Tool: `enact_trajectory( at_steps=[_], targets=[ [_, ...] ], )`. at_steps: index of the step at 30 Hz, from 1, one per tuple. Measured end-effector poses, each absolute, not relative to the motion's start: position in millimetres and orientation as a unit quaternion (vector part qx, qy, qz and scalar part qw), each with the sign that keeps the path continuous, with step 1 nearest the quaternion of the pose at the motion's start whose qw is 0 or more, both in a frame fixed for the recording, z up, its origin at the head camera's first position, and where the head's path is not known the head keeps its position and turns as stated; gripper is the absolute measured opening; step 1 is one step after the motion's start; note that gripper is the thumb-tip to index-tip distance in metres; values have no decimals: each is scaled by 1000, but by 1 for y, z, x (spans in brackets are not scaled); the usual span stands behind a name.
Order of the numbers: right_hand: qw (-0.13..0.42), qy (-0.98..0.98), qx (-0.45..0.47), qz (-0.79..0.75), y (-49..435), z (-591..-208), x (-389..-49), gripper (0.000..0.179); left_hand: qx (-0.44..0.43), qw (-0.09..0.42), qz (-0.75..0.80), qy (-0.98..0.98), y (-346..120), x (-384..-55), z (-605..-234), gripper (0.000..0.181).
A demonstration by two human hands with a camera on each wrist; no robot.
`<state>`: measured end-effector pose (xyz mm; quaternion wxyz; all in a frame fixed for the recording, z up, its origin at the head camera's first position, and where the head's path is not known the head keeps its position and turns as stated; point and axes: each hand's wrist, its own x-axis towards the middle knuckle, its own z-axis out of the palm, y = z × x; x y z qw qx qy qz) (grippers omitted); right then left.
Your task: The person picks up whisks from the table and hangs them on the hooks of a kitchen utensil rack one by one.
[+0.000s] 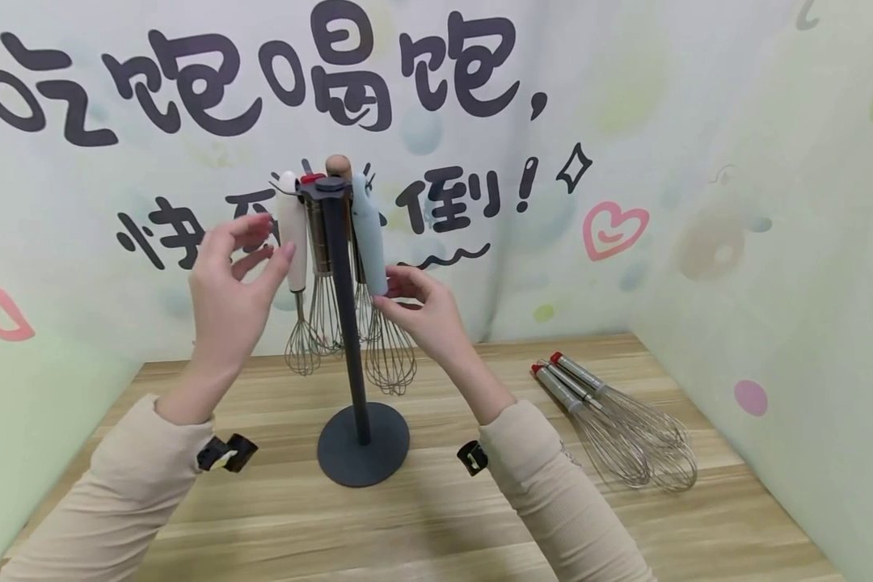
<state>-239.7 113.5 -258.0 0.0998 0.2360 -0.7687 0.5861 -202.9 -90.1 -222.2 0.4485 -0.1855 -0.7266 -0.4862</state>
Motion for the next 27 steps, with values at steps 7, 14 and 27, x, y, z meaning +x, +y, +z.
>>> enact_trajectory(
  at_steps=[7,14,27],
  targets=[
    [103,-775,236,578,114,-260,-240,38,-189,421,-472,-751,-100,-210,-203,49],
    [103,-768,246,583,119,-263,-242,37,-202,388,-442,-783,-105,-217,-191,55],
    [98,-787,189,580,152,-281,-248,36,-227,382,-430,-786,-107,-223,-185,102]
  ],
)
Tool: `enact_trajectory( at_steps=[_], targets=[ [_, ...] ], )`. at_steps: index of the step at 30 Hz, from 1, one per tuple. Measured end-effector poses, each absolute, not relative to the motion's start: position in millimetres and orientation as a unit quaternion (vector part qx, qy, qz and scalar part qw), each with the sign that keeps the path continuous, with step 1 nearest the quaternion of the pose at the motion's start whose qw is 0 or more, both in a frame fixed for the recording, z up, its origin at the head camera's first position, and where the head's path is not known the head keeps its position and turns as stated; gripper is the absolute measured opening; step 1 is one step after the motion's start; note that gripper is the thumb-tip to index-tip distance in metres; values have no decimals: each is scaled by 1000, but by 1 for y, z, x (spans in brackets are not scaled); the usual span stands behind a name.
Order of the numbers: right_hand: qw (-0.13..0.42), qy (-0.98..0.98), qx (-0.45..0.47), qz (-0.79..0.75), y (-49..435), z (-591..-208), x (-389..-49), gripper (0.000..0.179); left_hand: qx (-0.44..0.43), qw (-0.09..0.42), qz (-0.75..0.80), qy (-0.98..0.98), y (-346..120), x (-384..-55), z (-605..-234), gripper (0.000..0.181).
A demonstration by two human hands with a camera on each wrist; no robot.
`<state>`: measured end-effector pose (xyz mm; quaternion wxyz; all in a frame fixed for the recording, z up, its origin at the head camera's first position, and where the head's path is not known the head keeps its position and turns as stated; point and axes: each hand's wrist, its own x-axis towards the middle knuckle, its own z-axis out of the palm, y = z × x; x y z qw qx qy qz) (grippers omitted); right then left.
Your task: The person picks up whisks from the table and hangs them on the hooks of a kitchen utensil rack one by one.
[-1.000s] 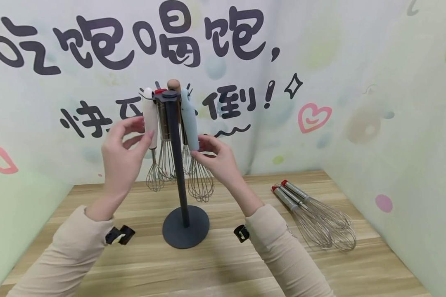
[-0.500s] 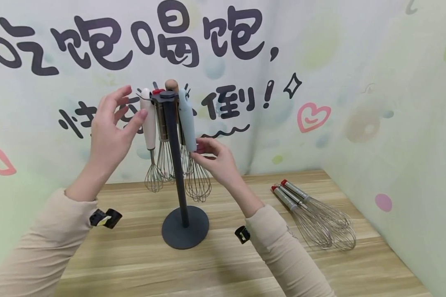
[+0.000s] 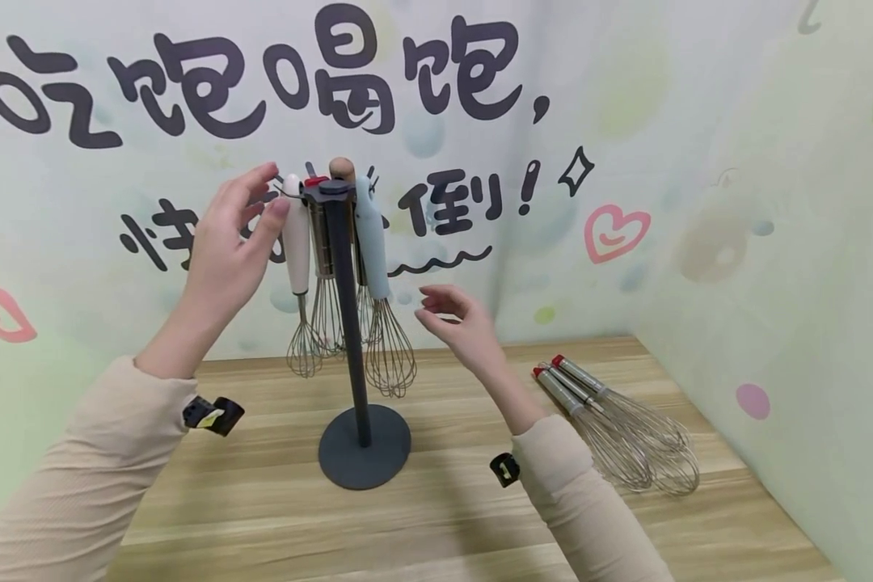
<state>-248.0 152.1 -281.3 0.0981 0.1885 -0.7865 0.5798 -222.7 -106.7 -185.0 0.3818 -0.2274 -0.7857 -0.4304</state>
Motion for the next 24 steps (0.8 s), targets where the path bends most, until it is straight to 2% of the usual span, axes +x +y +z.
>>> enact_trajectory(
  at_steps=[7,11,18,24],
  targets=[
    [95,-808,155,560,186,-299,-254,36,-229,357,-446,-788,-107,-226,-183,65],
    [99,-819,140,547,205,-309,-256,38,-226,346,-455,-789,-106,-228,-182,66],
    [94,-828,94,545,236,-328,-262,43,-210,347,-455,-793,-102,-229,-179,47],
    [99,-854,59,507,259,-344,-265,44,-202,348,-471,-785,-101,-229,-179,45]
  ],
)
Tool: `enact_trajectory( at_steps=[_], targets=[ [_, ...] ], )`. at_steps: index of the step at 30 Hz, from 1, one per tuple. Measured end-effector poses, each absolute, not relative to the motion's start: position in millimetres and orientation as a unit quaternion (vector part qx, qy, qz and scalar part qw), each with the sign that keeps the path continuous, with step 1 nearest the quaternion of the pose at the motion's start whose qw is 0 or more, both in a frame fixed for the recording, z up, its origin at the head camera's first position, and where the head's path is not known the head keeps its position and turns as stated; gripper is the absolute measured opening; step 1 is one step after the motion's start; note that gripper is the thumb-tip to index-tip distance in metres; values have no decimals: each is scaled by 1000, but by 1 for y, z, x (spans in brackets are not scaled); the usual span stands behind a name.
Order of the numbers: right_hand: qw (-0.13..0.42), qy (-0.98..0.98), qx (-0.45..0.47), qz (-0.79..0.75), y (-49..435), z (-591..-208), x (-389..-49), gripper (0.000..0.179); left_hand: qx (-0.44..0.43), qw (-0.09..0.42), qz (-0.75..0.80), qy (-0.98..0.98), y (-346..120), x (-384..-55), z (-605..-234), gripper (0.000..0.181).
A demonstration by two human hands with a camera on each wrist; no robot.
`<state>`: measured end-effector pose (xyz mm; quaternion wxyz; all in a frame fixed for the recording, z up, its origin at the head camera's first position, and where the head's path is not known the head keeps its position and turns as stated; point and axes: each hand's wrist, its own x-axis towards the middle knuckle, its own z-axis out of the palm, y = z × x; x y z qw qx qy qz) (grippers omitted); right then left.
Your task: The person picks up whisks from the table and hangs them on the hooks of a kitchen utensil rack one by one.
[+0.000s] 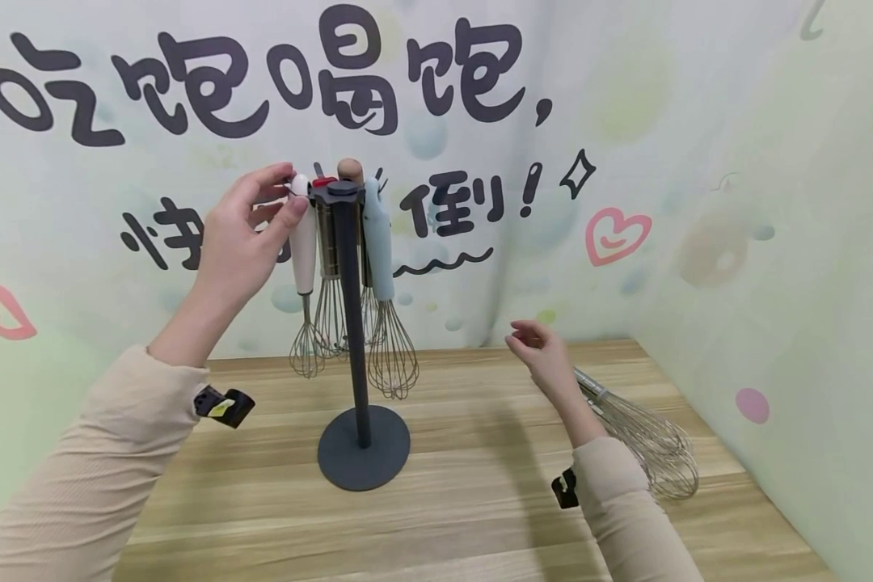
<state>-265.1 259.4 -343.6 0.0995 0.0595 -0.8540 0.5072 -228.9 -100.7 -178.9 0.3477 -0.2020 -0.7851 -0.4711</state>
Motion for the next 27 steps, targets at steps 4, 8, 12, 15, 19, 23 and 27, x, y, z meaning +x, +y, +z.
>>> enact_trajectory(
  at_steps=[4,8,12,15,19,23,27],
  targets=[
    [106,-871,44,478,273,-354,-266,42,-203,341,-493,-774,-100,-228,-179,44],
    [103,-884,18,455,286,-365,-267,42,-206,322,-523,-762,-100,-230,-179,45],
    [109,-900,-9,423,300,-378,-270,41,-205,303,-548,-753,-100,-231,-178,46],
    [112,-909,-21,401,309,-387,-271,40,-201,302,-556,-748,-100,-231,-177,46],
    [97,-918,-34,384,318,-396,-270,41,-190,303,-562,-746,-98,-229,-178,45],
    [82,-926,-42,367,325,-403,-267,42,-179,308,-564,-745,-97,-228,-177,45],
    [77,-930,-49,356,330,-407,-266,41,-171,317,-564,-743,-97,-227,-178,45]
  ],
)
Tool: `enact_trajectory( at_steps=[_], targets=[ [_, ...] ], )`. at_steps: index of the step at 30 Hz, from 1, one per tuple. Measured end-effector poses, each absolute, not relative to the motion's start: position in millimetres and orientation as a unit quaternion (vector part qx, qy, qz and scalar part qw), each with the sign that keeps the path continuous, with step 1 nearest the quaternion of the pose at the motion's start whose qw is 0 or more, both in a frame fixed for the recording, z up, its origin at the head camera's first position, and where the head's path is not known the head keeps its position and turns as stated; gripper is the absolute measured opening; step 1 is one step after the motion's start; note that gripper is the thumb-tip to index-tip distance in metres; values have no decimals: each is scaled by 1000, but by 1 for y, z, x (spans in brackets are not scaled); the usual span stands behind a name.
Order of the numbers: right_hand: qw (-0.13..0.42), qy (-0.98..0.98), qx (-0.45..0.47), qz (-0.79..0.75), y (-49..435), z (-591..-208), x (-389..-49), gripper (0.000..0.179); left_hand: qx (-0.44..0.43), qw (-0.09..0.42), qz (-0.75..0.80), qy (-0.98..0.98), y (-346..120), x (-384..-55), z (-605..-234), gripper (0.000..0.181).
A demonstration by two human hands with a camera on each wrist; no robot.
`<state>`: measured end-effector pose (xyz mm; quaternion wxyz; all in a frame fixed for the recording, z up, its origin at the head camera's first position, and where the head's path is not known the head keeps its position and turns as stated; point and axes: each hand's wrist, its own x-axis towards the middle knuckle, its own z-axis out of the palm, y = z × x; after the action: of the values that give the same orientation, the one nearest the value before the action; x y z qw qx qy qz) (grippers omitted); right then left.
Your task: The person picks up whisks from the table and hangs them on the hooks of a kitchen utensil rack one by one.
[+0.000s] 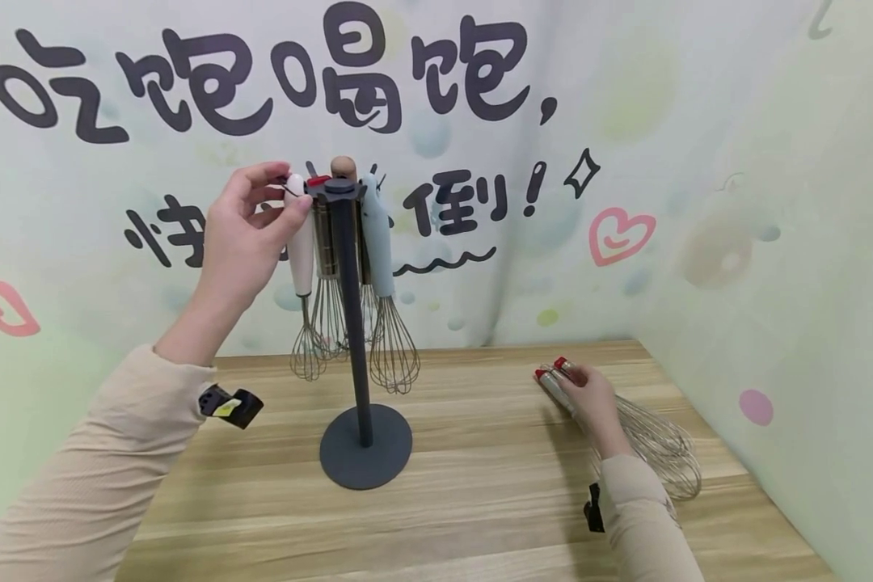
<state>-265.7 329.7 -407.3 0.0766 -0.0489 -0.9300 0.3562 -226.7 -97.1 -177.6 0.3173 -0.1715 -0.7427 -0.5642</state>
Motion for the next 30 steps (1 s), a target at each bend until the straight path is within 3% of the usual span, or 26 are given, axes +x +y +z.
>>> enact_trajectory(
  at_steps=[20,30],
  targets=[
    [39,-954,-45,295,347,-423,-265,41,-143,314,-582,-736,-93,-225,-177,50],
    [49,-955,-38,291,347,-429,-266,37,-139,314,-583,-737,-93,-223,-176,46]
  ],
)
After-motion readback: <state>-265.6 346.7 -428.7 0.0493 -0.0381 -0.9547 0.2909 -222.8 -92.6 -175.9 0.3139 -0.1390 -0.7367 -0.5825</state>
